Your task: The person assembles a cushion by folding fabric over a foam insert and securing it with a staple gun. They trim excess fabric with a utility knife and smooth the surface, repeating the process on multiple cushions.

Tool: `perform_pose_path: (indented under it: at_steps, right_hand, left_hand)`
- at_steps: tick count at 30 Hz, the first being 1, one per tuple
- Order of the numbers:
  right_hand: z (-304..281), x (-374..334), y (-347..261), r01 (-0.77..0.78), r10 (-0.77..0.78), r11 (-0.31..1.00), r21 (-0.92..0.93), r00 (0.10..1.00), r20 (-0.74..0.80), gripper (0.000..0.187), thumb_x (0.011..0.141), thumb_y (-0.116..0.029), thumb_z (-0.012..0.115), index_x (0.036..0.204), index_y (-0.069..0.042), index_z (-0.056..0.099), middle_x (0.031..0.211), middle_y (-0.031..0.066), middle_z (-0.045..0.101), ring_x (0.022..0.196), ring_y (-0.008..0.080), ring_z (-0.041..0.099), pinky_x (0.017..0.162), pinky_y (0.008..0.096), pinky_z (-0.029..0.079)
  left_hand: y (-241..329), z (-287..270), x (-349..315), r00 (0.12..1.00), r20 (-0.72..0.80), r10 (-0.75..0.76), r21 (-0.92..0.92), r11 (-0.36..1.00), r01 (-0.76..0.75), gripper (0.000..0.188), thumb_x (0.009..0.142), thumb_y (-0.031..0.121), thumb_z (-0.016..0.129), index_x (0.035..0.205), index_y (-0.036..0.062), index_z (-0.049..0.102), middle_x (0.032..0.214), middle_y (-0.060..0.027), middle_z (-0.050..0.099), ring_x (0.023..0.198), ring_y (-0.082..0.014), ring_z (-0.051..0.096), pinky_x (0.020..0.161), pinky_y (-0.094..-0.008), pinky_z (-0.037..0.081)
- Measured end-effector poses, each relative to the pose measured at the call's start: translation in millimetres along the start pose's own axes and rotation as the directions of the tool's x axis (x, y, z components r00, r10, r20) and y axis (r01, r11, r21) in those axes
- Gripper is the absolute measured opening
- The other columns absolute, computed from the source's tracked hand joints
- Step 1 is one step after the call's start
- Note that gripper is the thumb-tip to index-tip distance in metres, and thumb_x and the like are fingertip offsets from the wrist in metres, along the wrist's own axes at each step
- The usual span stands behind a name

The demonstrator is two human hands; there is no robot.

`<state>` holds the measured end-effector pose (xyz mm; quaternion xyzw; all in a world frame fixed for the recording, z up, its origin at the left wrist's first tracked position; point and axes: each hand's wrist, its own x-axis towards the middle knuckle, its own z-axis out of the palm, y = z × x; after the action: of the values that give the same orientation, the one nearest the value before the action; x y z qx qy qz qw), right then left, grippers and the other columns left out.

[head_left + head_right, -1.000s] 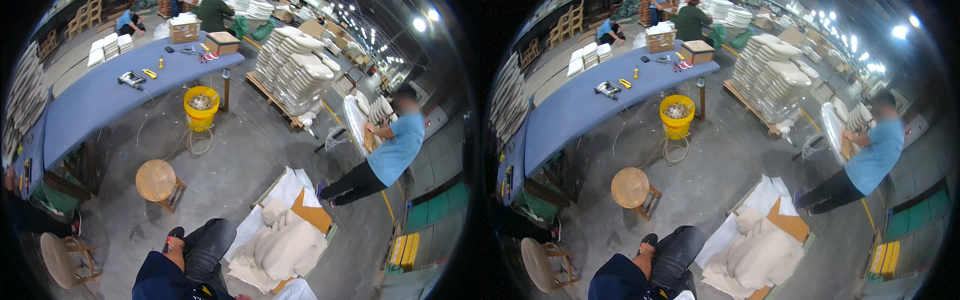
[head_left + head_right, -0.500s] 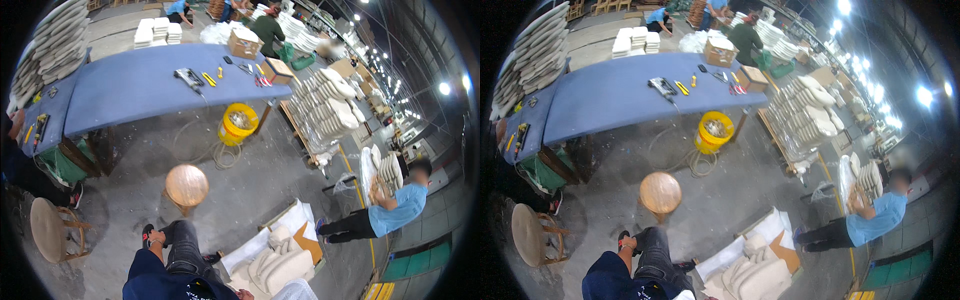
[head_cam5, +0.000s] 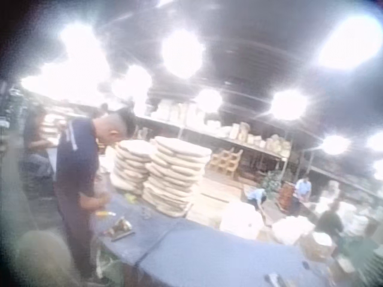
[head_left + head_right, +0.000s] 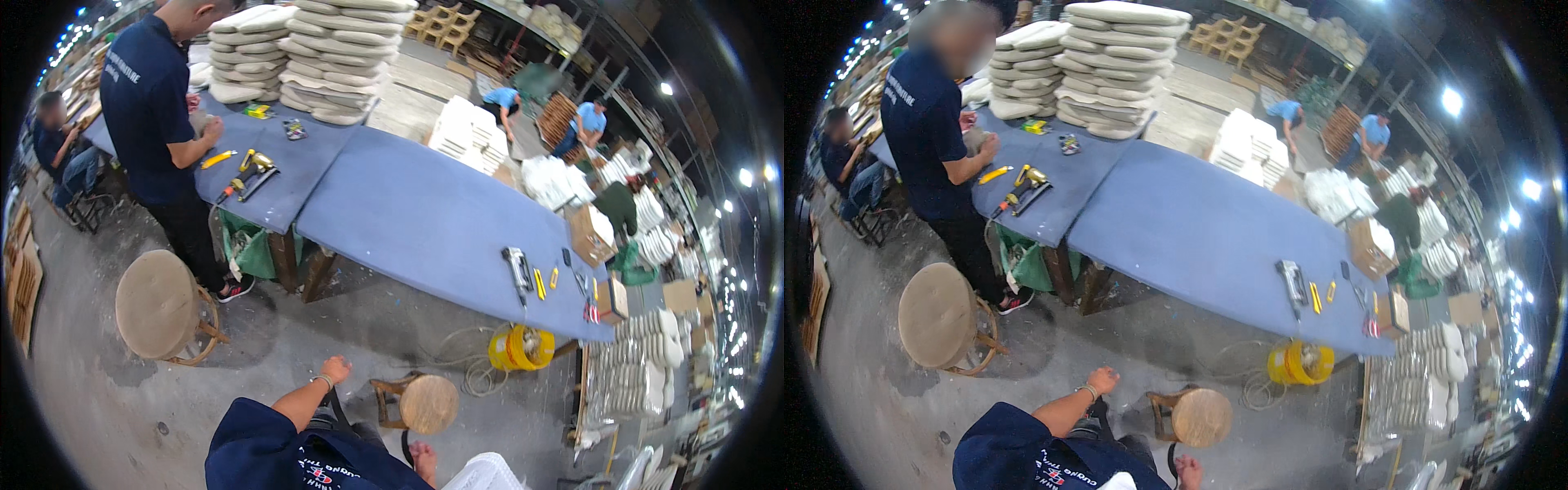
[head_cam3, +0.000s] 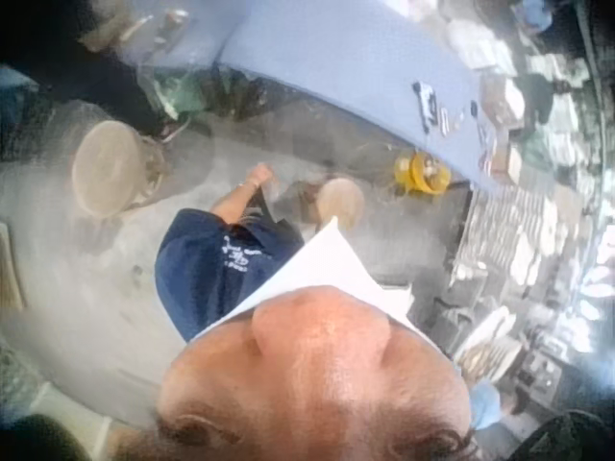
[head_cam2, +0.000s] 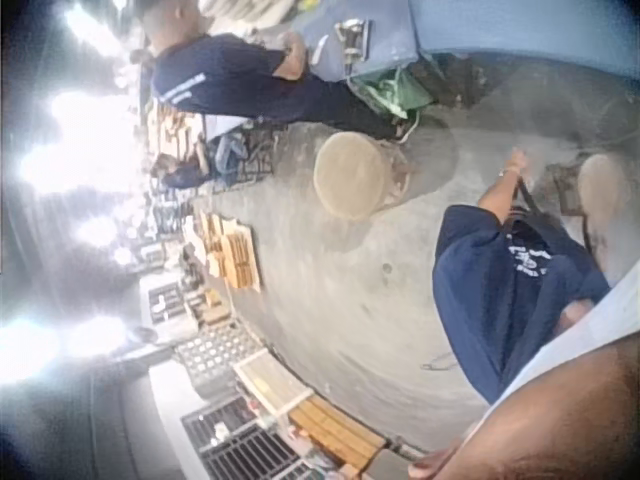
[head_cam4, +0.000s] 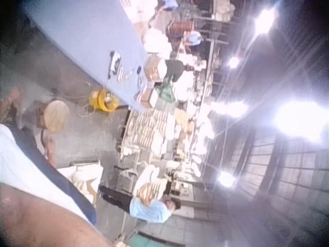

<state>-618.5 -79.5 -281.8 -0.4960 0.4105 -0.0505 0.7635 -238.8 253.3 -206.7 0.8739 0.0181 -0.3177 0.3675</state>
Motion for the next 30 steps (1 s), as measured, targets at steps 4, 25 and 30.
perform_pose_path:
  at_steps: [4,25,30]
  right_hand:
    - [148.9,46.5,-103.3,-0.076,0.085,0.973,-0.22,0.996,0.029,0.027,0.103,-0.025,0.063,0.117,-0.001,0.061,0.099,0.0167,0.071,0.078,0.026,0.073,0.066,0.0378,0.061]
    - [421.5,352.7,-367.6,0.369,-0.238,0.847,-0.382,0.907,0.348,0.025,0.106,-0.019,0.059,0.12,0.001,0.064,0.094,0.0097,0.072,0.082,0.0158,0.068,0.071,0.0278,0.054]
    - [451.4,409.2,-365.6,0.426,-0.283,0.734,-0.529,0.9,0.331,0.015,0.099,-0.014,0.059,0.101,0.0,0.066,0.081,0.0073,0.069,0.069,0.0126,0.06,0.062,0.0282,0.049]
  left_hand:
    - [-85.2,-52.5,32.8,0.974,-0.171,-0.149,0.131,0.976,0.172,0.054,0.097,0.053,0.057,0.131,0.0118,0.068,0.134,-0.017,0.067,0.128,-0.0364,0.06,0.105,-0.0496,0.049]
    - [114.4,-215.3,123.7,0.865,-0.477,0.156,-0.099,0.968,-0.23,0.035,0.097,0.038,0.063,0.111,0.0076,0.075,0.099,-0.0192,0.076,0.092,-0.0388,0.072,0.084,-0.0488,0.057]
    - [180.8,-336.4,153.7,0.786,-0.579,0.216,-0.026,0.959,-0.283,0.035,0.097,0.034,0.065,0.116,0.0058,0.073,0.101,-0.0174,0.077,0.091,-0.0371,0.073,0.083,-0.0464,0.058]
